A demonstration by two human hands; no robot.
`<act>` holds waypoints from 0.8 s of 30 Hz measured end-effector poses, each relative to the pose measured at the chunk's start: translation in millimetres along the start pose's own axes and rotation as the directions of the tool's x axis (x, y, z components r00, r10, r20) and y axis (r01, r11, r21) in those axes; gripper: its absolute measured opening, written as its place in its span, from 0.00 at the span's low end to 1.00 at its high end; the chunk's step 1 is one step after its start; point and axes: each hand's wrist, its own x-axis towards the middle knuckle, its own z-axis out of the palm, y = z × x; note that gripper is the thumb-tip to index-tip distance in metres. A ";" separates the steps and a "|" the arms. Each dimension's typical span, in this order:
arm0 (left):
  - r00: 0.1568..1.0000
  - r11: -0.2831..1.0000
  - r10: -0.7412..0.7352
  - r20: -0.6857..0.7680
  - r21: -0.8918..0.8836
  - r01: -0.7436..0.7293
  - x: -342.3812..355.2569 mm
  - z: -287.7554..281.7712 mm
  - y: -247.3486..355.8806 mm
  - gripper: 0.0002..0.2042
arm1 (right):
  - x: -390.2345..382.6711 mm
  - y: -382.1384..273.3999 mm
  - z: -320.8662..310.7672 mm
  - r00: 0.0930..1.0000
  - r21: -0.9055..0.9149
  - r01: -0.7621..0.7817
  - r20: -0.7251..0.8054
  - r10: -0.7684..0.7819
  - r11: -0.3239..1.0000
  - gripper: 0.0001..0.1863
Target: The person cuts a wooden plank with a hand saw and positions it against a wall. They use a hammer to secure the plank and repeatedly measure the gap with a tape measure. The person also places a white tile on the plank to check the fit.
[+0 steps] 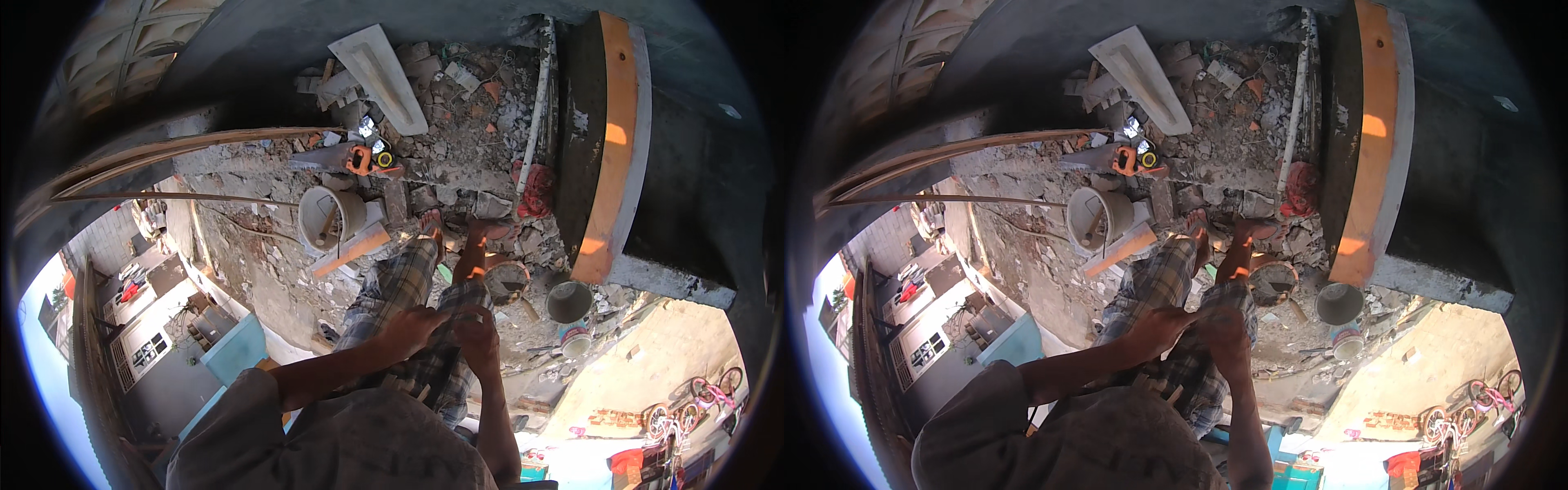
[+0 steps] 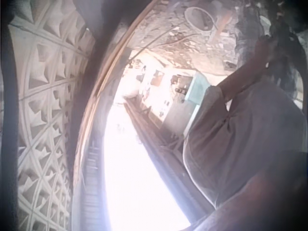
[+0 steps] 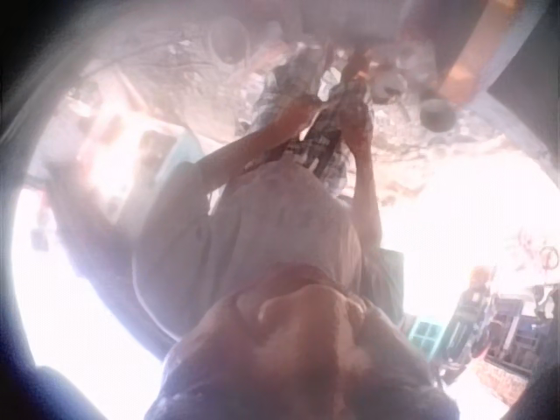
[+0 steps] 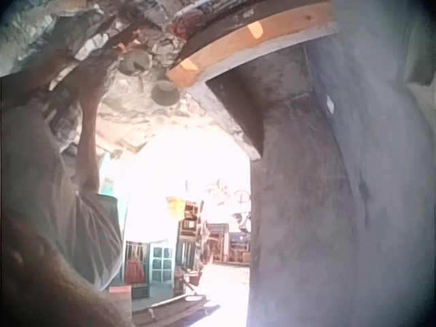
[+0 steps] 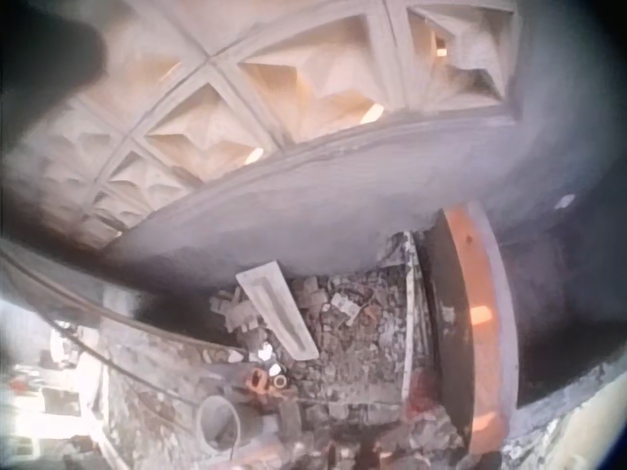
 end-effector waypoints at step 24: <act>0.949 0.943 -0.289 -0.125 -0.207 0.260 -64.6 83.1 -152.4 0.06 | -2.8 129.9 94.1 0.931 -0.663 -0.312 -0.070 0.358 0.680 0.53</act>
